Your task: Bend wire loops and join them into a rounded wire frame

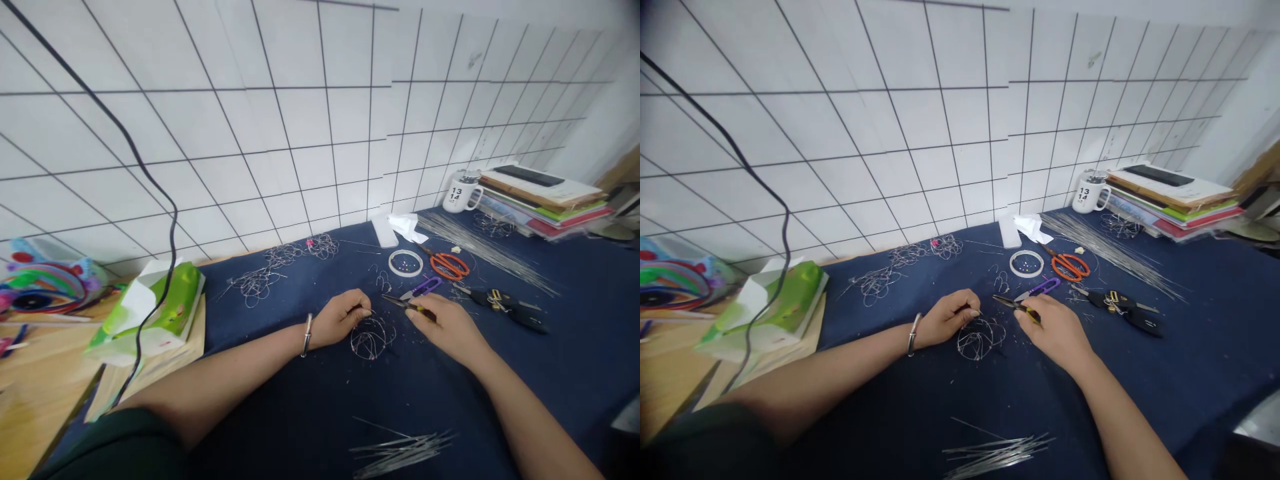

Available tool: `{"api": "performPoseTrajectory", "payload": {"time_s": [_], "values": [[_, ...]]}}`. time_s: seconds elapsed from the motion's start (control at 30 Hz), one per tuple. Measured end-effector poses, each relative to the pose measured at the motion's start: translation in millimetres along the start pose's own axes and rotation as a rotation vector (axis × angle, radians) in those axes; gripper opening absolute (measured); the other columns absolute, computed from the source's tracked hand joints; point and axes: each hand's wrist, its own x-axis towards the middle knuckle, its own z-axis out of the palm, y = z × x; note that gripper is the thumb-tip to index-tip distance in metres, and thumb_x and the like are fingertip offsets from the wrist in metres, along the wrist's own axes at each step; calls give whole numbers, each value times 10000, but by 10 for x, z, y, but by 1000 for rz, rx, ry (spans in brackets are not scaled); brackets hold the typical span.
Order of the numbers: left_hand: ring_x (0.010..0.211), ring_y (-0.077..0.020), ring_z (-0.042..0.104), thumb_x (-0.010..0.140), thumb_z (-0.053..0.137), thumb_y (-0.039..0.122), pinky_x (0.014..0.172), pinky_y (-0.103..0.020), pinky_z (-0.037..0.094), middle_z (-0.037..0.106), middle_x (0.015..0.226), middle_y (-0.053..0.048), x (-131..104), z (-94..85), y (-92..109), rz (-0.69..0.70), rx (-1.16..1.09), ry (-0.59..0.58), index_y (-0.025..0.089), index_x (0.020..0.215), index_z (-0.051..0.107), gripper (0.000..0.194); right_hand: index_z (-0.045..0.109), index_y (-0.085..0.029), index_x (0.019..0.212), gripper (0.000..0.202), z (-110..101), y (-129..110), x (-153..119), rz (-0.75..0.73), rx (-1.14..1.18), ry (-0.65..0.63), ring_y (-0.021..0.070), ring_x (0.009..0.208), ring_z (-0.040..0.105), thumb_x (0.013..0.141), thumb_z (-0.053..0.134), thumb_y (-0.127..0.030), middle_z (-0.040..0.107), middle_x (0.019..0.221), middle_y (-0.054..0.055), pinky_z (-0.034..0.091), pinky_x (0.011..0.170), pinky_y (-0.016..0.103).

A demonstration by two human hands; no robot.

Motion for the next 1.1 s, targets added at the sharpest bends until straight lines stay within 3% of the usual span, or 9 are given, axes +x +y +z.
{"api": "performPoseTrajectory", "payload": {"time_s": [0.17, 0.33, 0.5, 0.67, 0.9, 1.1], "values": [[613, -82, 448, 862, 415, 240, 635, -213, 393, 494, 732, -7, -22, 13, 30, 7, -7, 54, 146, 779, 487, 144, 593, -208, 767, 264, 45, 10, -2, 35, 134, -4, 133, 628, 500, 806, 421, -404, 561, 702, 3, 360, 585, 250], [578, -73, 434, 862, 419, 237, 615, -211, 393, 486, 717, 0, -37, 28, 58, -27, -37, 98, 145, 772, 488, 146, 575, -185, 760, 287, 69, -18, -14, 102, 458, -102, 115, 612, 470, 791, 453, -442, 526, 677, -14, 348, 559, 233], [571, -70, 430, 856, 432, 251, 588, -202, 392, 476, 711, 6, -33, 51, 81, -67, -89, 150, 147, 780, 490, 142, 572, -171, 827, 232, 95, -19, -12, 141, 712, -138, 111, 631, 483, 757, 508, -383, 531, 712, -10, 360, 570, 233], [520, -63, 413, 856, 433, 281, 529, -193, 377, 452, 659, 27, 28, 102, 96, -128, -178, 185, 151, 805, 483, 149, 577, -171, 856, 201, 119, -28, -15, 220, 811, -109, 107, 598, 491, 722, 535, -315, 529, 656, -16, 345, 517, 217], [516, -63, 423, 857, 439, 289, 520, -195, 378, 445, 642, 34, 214, 262, 161, -122, -245, 118, 153, 816, 471, 146, 574, -172, 880, 217, 135, -13, -8, 264, 928, -9, 96, 611, 480, 704, 555, -298, 542, 718, -4, 351, 520, 215], [513, -62, 427, 856, 442, 300, 512, -194, 376, 442, 646, 37, 240, 368, 134, -138, -303, 94, 154, 829, 467, 151, 589, -181, 875, 220, 91, -43, -7, 299, 952, 9, 95, 596, 467, 690, 561, -296, 529, 684, -13, 363, 540, 230]]}}
